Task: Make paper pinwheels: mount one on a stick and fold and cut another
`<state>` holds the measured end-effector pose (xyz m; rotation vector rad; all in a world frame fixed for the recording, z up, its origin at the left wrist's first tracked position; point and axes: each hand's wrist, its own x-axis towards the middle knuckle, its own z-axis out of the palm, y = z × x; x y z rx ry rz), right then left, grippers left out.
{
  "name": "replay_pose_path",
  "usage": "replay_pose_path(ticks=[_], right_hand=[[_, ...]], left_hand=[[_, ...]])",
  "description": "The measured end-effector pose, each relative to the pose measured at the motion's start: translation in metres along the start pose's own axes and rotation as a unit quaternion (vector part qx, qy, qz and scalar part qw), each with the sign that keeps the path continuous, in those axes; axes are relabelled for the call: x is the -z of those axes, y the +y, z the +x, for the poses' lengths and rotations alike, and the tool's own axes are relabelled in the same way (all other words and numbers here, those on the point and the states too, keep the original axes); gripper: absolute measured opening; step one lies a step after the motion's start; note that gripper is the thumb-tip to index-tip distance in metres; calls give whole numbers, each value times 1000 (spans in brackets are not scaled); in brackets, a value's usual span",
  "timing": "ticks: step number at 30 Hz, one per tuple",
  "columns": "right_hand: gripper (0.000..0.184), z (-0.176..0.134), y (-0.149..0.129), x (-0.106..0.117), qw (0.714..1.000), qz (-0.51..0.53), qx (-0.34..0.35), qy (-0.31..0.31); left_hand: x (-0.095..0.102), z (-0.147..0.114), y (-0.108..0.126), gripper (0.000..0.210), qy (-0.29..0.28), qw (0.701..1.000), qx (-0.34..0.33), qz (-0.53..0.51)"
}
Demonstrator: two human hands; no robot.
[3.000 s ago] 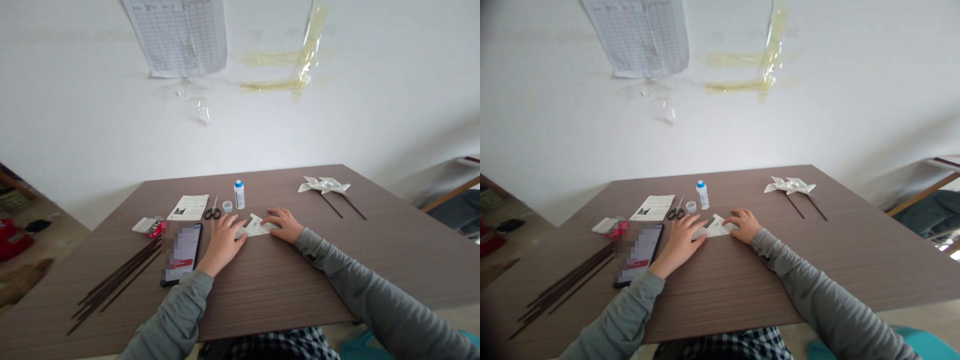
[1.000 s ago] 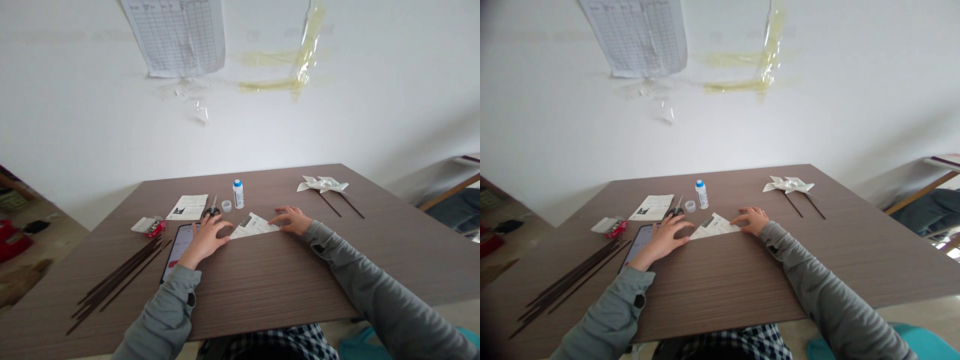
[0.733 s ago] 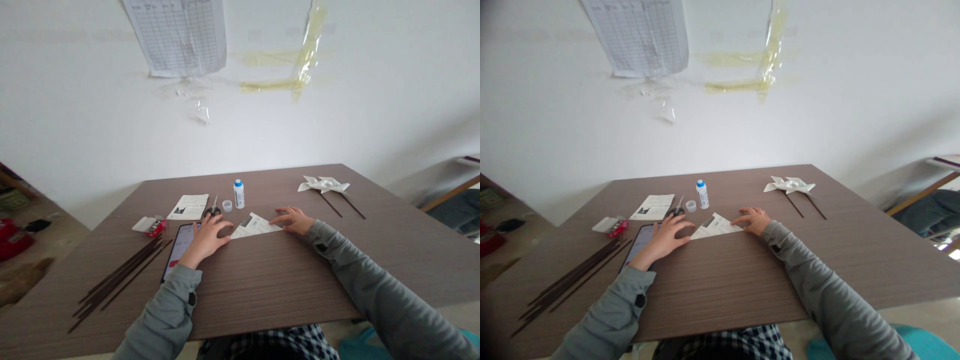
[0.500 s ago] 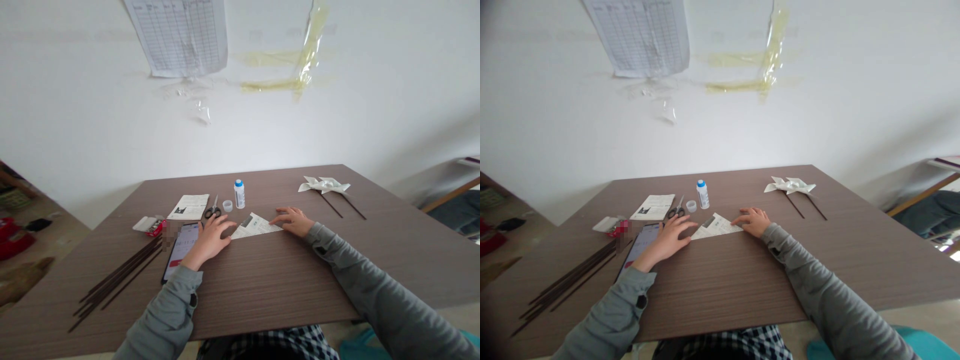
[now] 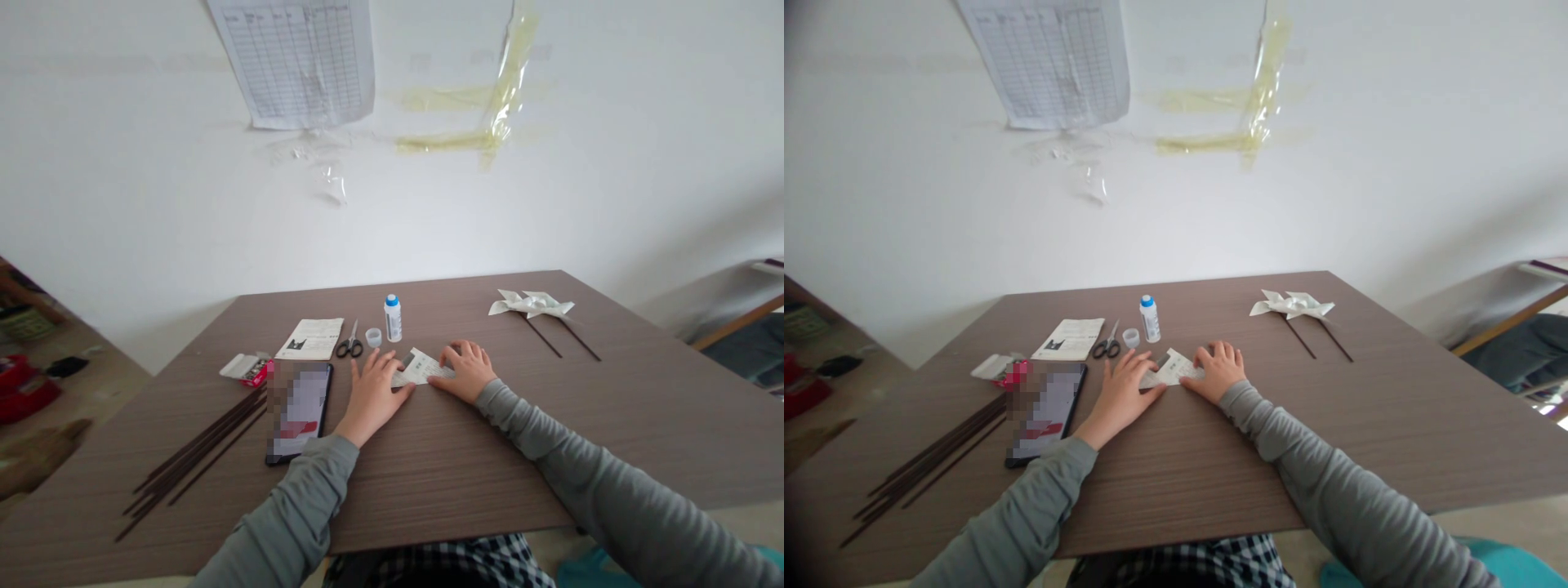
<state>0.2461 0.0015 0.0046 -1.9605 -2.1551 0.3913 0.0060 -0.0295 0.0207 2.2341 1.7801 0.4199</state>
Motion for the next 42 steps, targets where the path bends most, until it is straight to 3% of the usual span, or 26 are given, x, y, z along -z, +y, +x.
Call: replay_pose_path(ticks=[14, 24, 42], right_hand=[[53, 0, -11, -12, 1000, -9, -14, 10], [51, 3, -12, -1, 999, 5, -35, -23], [50, 12, 22, 12, 998, 48, -5, -38]], left_hand=[[-9, 5, 10, 19, 36, 999, 29, -5], [0, 6, 15, 21, 7, 999, 47, -3], [12, 3, -16, 34, -17, 998, 54, 19]])
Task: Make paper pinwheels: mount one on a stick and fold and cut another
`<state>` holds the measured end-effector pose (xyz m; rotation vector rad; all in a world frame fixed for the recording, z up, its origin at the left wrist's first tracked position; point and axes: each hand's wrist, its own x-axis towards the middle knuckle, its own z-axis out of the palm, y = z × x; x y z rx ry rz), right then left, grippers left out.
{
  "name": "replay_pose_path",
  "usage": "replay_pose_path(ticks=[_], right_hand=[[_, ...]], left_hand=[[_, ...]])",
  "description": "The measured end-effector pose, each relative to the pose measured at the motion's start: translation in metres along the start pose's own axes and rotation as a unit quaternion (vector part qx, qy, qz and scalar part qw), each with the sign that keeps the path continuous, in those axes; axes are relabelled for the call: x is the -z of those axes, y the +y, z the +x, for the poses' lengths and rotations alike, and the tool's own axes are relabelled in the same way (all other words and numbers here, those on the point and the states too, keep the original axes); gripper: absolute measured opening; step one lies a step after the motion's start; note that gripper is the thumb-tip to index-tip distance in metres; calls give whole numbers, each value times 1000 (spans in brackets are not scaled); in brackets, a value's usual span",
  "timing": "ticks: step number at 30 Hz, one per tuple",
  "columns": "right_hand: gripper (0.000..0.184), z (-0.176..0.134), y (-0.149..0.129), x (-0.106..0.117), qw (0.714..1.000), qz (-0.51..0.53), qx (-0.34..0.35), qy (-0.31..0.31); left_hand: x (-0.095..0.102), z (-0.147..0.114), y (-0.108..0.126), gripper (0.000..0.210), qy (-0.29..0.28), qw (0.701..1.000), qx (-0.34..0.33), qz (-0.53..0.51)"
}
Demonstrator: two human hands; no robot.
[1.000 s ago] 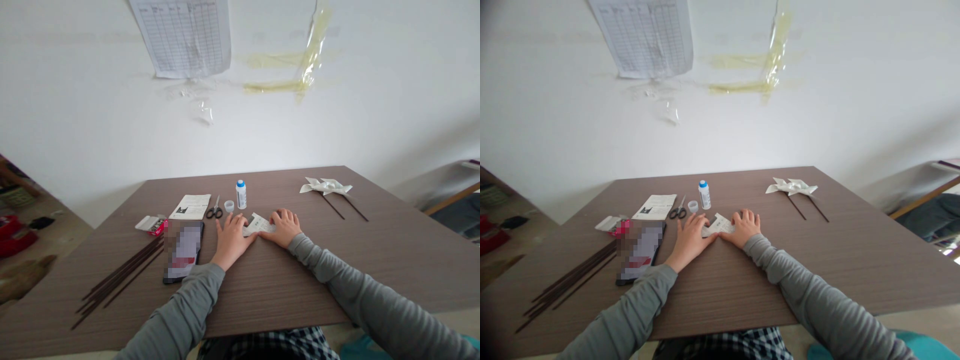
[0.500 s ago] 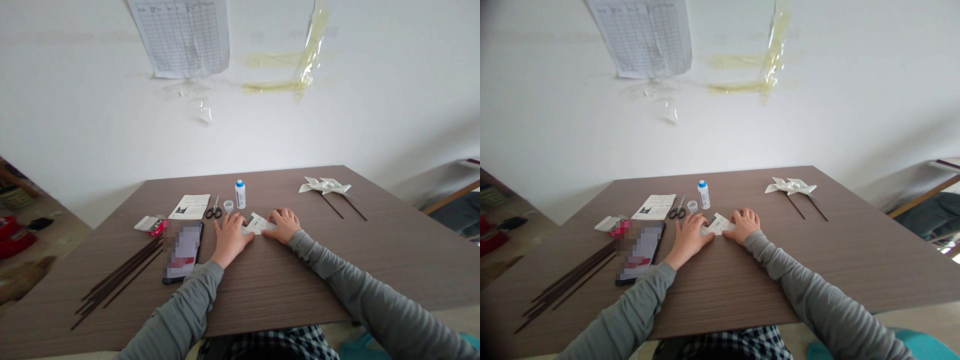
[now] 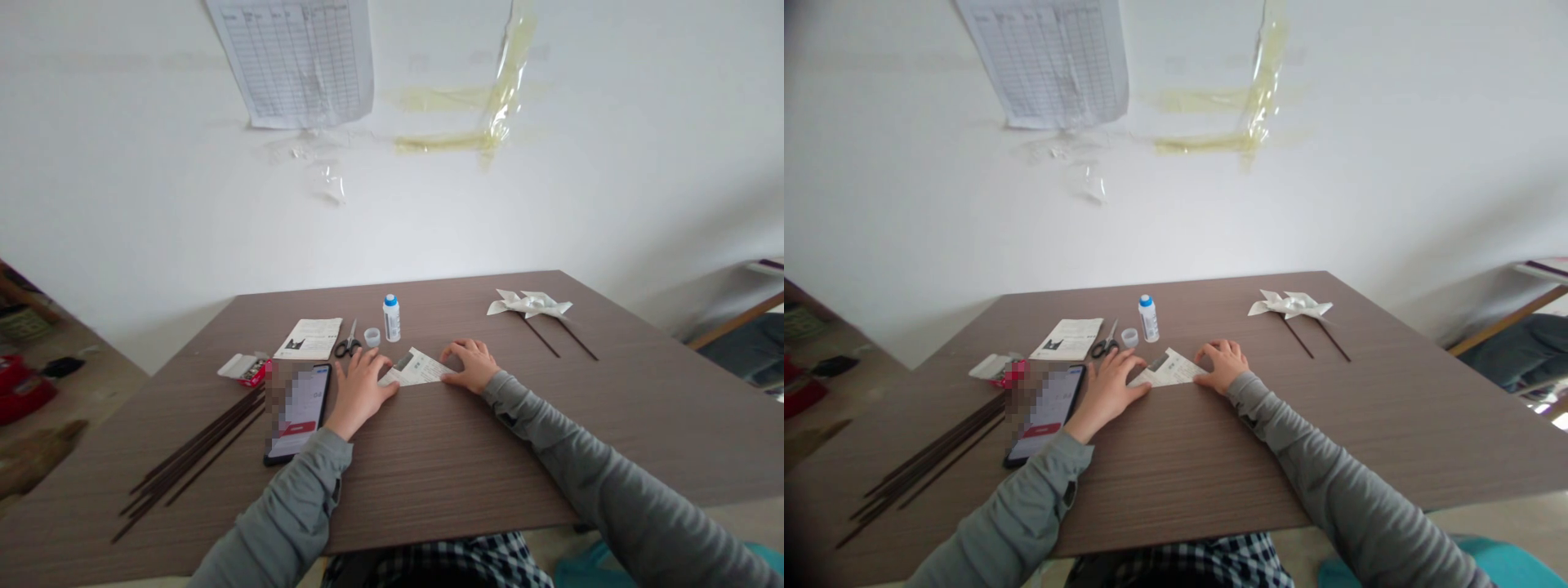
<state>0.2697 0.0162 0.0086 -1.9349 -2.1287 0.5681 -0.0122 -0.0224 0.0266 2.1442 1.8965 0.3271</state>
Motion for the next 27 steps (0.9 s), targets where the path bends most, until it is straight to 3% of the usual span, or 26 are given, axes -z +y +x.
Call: replay_pose_path(ticks=[9, 18, 27], right_hand=[[48, 7, 19, 4, 999, -1, 50, 2], [47, 9, 31, 18, 997, 11, 78, -9], [47, 8, 33, 22, 996, 17, 87, -12]], left_hand=[[7, -2, -5, 34, -14, 1000, 0, 2], [8, 2, -37, 34, -1, 1000, 7, 4], [10, -4, -33, 37, -18, 1000, 10, 3]])
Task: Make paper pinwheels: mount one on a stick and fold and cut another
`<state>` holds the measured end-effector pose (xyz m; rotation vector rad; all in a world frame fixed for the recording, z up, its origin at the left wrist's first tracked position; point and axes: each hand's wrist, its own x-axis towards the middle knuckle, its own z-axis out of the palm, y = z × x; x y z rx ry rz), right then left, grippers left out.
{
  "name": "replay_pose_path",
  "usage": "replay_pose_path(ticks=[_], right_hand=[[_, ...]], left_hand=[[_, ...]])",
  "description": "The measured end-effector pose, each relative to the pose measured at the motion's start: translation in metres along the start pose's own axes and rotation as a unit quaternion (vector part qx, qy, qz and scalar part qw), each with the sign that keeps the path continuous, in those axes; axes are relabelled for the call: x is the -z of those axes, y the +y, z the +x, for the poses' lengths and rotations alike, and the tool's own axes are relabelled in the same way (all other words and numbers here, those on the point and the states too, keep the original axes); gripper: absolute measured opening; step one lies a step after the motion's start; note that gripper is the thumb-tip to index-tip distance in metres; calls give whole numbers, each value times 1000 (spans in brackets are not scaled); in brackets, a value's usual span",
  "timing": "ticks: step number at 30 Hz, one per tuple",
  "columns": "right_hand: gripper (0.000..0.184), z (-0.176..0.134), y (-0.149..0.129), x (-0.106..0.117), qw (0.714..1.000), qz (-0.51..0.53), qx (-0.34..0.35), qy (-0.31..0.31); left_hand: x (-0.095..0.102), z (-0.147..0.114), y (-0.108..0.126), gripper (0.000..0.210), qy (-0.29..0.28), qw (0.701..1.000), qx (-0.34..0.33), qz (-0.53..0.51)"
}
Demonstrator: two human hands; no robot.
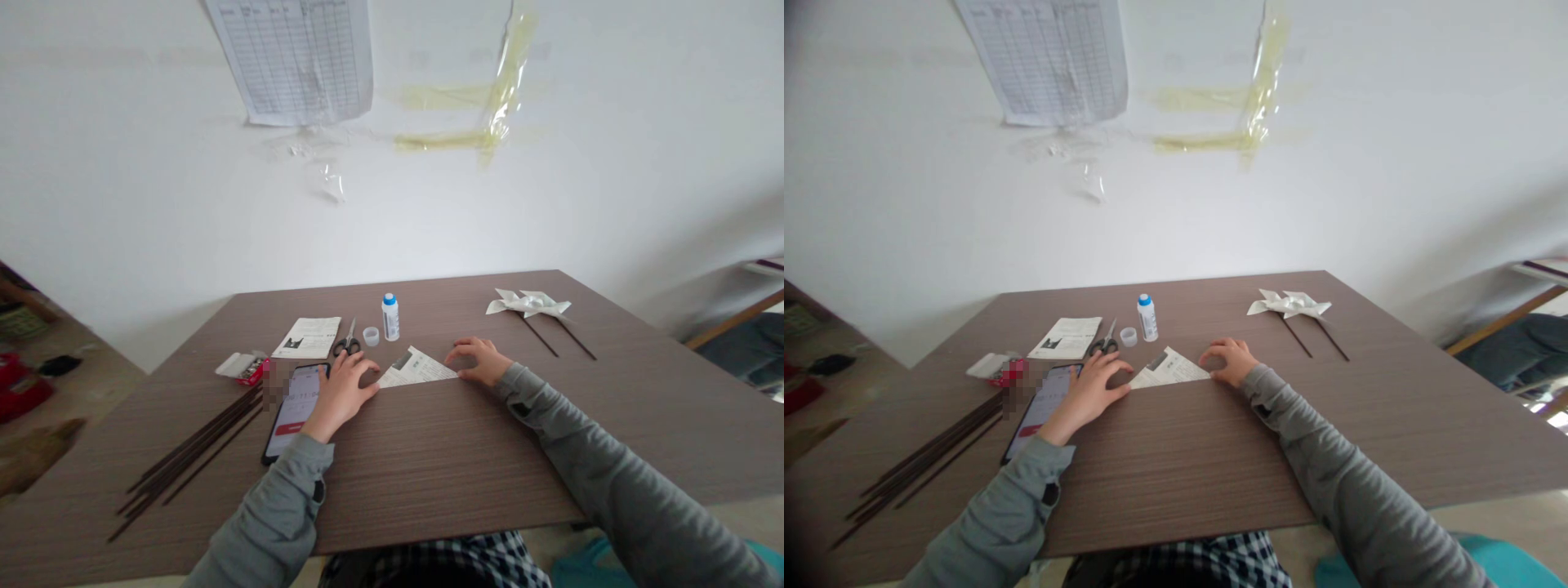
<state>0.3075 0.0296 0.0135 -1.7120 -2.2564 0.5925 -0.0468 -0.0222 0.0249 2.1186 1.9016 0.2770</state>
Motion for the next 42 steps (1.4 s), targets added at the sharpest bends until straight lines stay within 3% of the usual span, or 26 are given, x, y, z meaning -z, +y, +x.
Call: replay_pose_path(ticks=[19, 25, 30, 42], right_hand=[[55, 2, 6, -2, 1000, -19, 17, -14], [35, 4, 6, -17, 999, 6, 11, 38], [41, 11, 12, -38, 994, 2, 48, 96], [33, 16, 18, -49, 993, 12, 77, 92]], left_hand=[[9, -4, -2, 50, -13, 1000, 1, 13], [5, -1, 0, 42, 13, 1000, -23, -9], [-5, 0, 6, 42, 42, 998, -38, -17], [-18, 5, 5, 33, 75, 994, -46, -64]])
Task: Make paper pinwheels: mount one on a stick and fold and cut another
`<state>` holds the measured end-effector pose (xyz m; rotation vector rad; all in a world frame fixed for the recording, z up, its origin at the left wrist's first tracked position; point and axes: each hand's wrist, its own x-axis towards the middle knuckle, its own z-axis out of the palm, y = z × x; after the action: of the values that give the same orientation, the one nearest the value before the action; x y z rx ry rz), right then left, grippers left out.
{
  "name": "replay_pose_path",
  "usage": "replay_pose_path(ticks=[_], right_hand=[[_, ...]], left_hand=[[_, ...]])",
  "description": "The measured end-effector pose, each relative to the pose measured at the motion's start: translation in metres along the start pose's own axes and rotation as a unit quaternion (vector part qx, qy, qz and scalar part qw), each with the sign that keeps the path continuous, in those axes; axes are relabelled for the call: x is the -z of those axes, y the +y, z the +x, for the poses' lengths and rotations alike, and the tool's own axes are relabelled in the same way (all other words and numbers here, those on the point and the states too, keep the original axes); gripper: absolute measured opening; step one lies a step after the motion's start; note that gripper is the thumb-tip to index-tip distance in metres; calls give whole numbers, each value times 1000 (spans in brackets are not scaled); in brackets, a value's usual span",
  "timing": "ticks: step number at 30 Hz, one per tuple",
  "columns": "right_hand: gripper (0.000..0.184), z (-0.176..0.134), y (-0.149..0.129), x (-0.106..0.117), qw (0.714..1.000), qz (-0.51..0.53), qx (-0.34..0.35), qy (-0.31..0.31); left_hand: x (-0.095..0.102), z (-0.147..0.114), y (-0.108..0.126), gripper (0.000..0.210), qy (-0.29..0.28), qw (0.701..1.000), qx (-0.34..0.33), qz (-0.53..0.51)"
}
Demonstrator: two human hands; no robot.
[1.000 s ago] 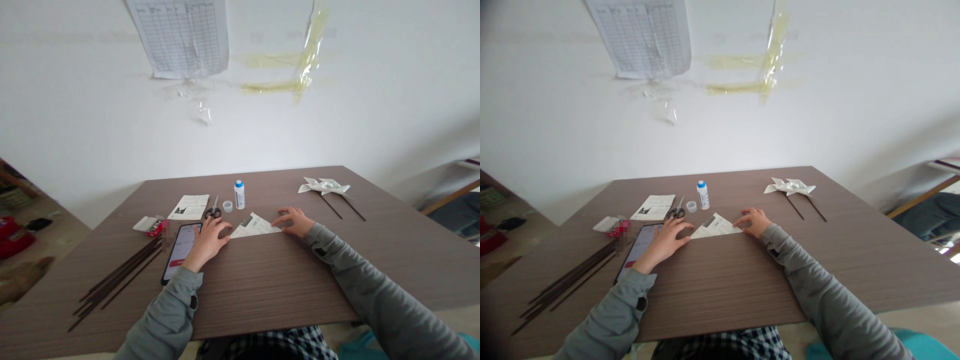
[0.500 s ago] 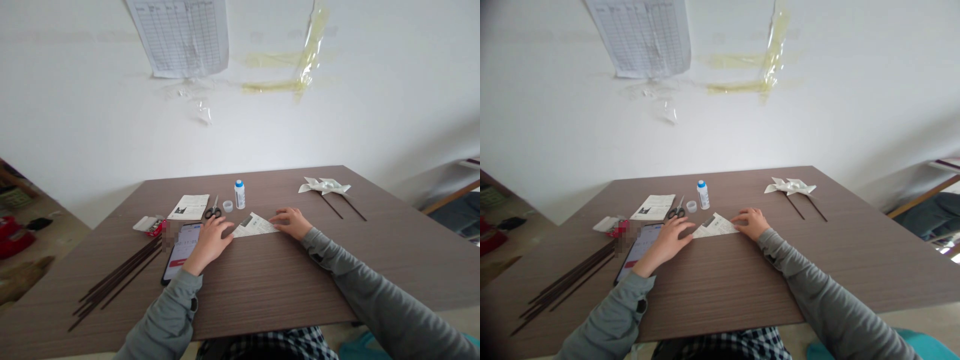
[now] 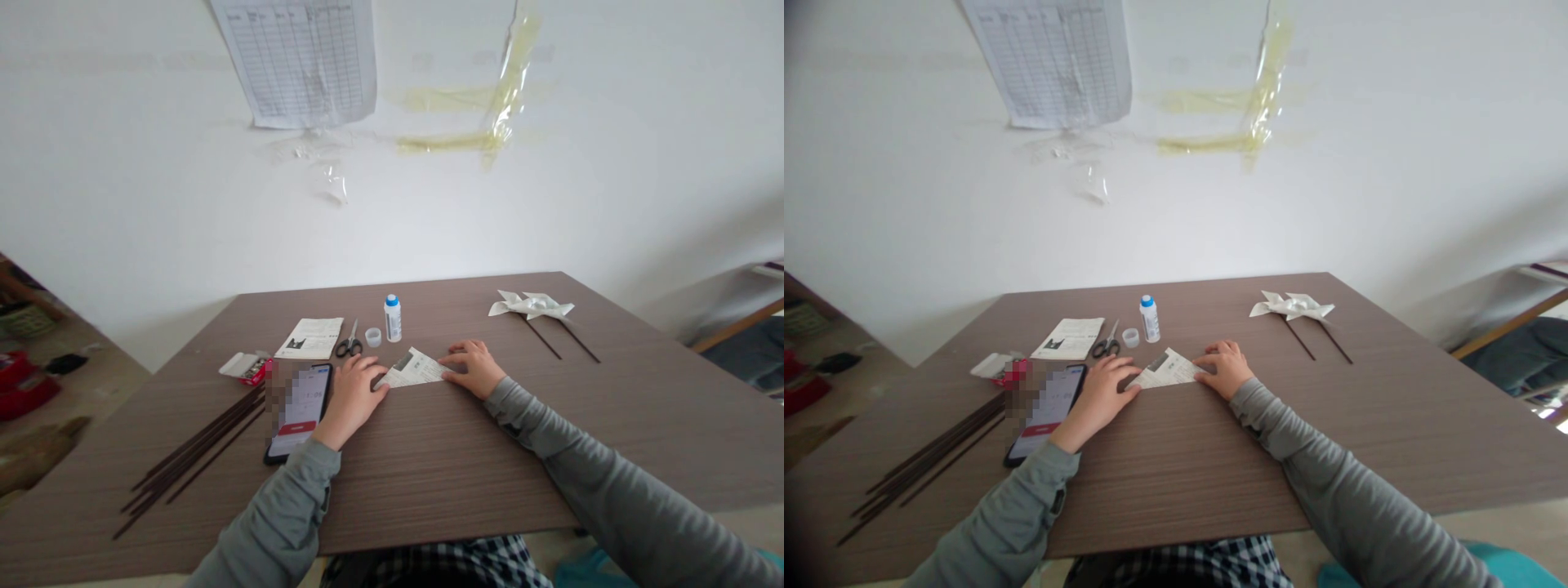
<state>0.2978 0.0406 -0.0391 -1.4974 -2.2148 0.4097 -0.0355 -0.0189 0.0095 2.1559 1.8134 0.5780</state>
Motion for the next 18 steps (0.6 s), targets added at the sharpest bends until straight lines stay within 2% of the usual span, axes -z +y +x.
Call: replay_pose_path(ticks=[5, 13, 18], right_hand=[[37, 1, 3, -2, 1000, 11, 3, 2], [35, 1, 1, -3, 1000, 26, -1, 0], [37, 2, -1, -2, 999, 40, -2, 2]], left_hand=[[-1, 3, -4, 33, 13, 1000, -9, -25], [0, 6, -8, 34, 36, 995, -51, -83], [-2, 6, -8, 36, 29, 990, -68, -124]])
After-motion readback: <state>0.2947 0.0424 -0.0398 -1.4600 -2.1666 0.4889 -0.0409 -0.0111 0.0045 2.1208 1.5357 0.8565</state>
